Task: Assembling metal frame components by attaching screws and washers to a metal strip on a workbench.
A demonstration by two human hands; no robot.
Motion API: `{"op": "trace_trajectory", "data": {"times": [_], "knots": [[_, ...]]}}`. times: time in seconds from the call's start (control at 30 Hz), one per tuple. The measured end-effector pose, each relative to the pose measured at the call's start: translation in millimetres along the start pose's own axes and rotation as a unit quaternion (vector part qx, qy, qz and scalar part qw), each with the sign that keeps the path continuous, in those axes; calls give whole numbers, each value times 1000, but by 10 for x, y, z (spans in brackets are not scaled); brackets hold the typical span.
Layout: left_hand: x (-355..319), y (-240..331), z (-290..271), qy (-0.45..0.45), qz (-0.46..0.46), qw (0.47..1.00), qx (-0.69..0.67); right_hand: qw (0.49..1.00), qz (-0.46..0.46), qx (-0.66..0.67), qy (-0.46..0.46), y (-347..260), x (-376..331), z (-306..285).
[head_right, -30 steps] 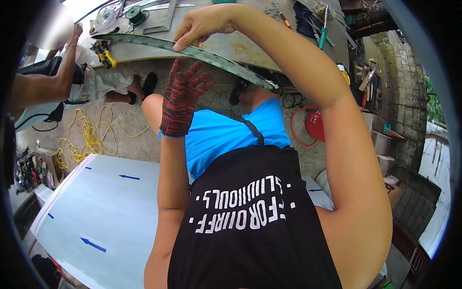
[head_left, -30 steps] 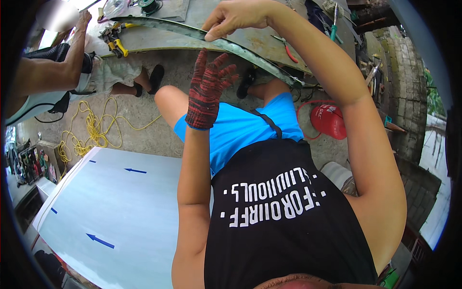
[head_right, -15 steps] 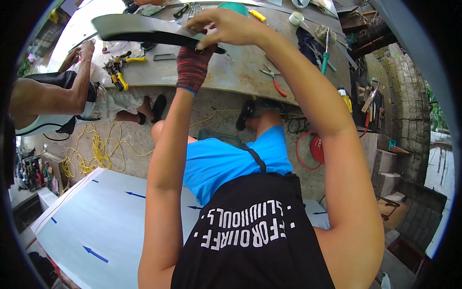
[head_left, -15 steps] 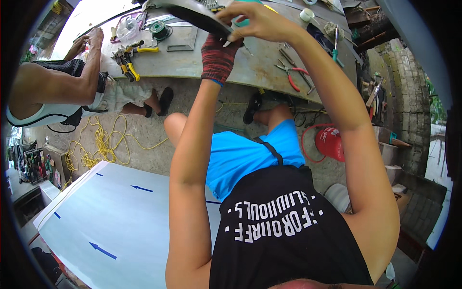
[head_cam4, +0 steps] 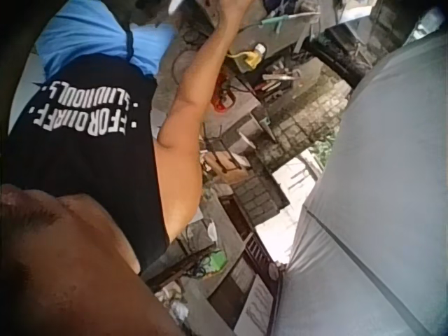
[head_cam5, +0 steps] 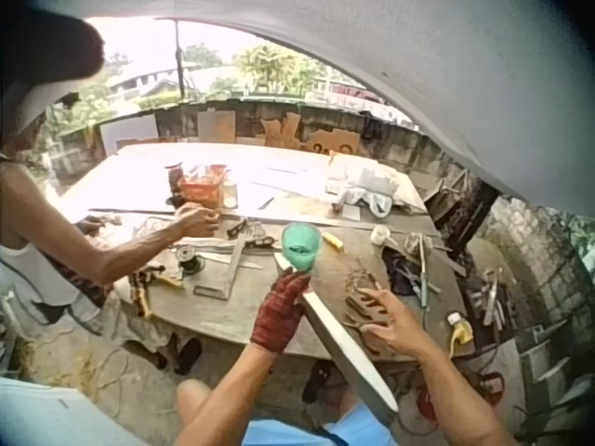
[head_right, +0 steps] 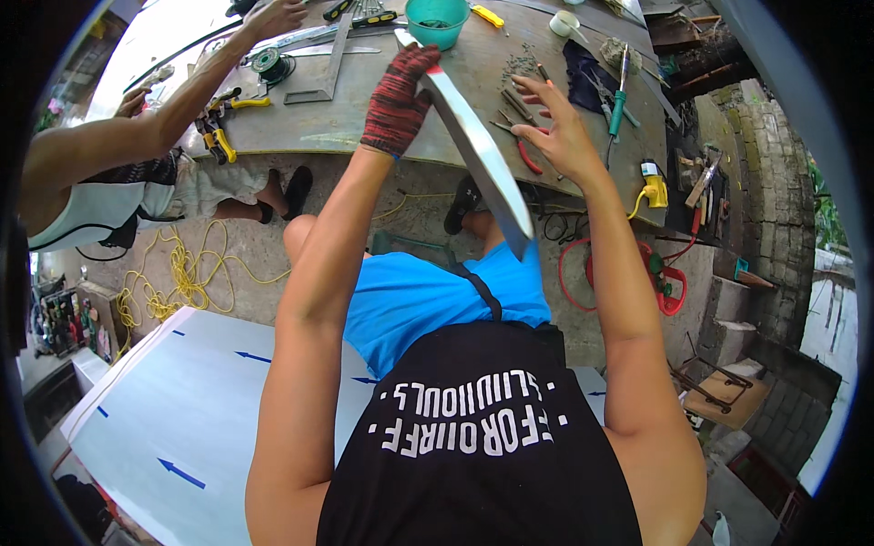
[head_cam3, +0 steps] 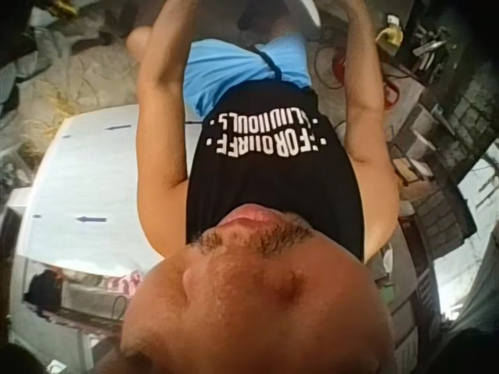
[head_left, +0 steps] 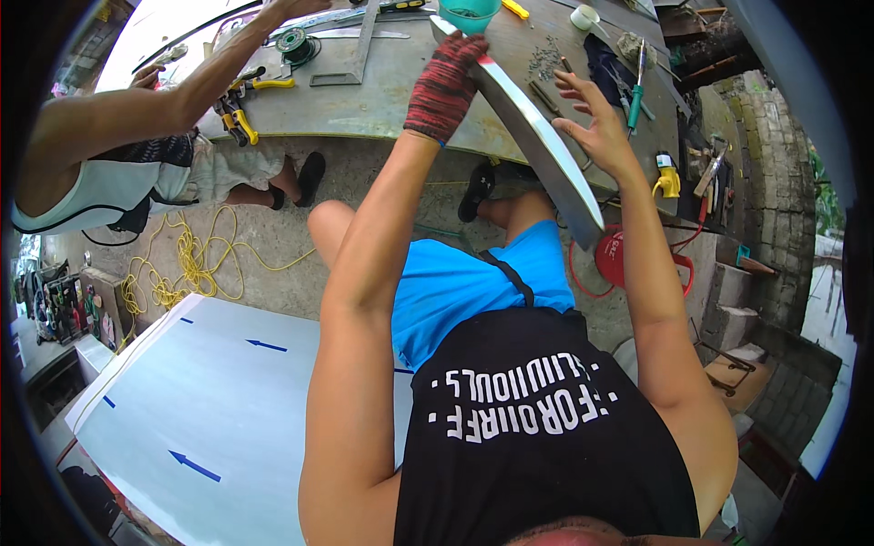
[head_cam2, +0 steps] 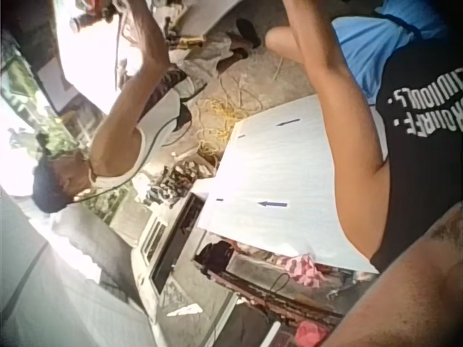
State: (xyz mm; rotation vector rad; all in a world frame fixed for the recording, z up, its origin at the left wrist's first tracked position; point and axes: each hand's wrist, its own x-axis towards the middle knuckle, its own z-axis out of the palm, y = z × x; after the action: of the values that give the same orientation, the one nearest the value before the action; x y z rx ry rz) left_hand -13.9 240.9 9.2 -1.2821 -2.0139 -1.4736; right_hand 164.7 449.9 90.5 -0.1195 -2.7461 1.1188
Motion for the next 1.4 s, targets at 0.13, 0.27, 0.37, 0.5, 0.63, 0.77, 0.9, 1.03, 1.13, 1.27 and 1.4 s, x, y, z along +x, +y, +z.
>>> {"op": "trace_trajectory", "data": {"times": [0.13,0.27,0.37,0.5,0.63,0.77,0.9,1.03,1.13,1.27,1.4], "knots": [[61,-99,-12,158,-143,953,-217,992,47,110,43,161,-214,126],[26,8,-423,234,-191,913,-274,987,76,117,74,208,-319,225],[-271,31,-557,301,-337,811,-371,984,98,127,79,243,-388,357],[-715,285,-722,361,-437,685,-459,986,103,111,69,123,-464,526],[-1073,108,-621,381,-444,593,-553,987,113,85,76,159,-546,632],[-1155,178,-449,401,-463,618,-493,983,136,52,109,315,-635,672],[-1232,89,-401,393,-491,588,-509,979,150,61,122,510,-737,649],[-1185,163,-347,386,-504,567,-525,973,187,69,120,561,-821,677],[-1154,199,-269,380,-517,544,-540,972,181,70,131,553,-831,719],[-1104,239,-110,396,-535,543,-512,970,183,70,143,468,-748,706],[-1034,257,57,410,-556,523,-499,974,156,45,158,356,-644,691]]}}
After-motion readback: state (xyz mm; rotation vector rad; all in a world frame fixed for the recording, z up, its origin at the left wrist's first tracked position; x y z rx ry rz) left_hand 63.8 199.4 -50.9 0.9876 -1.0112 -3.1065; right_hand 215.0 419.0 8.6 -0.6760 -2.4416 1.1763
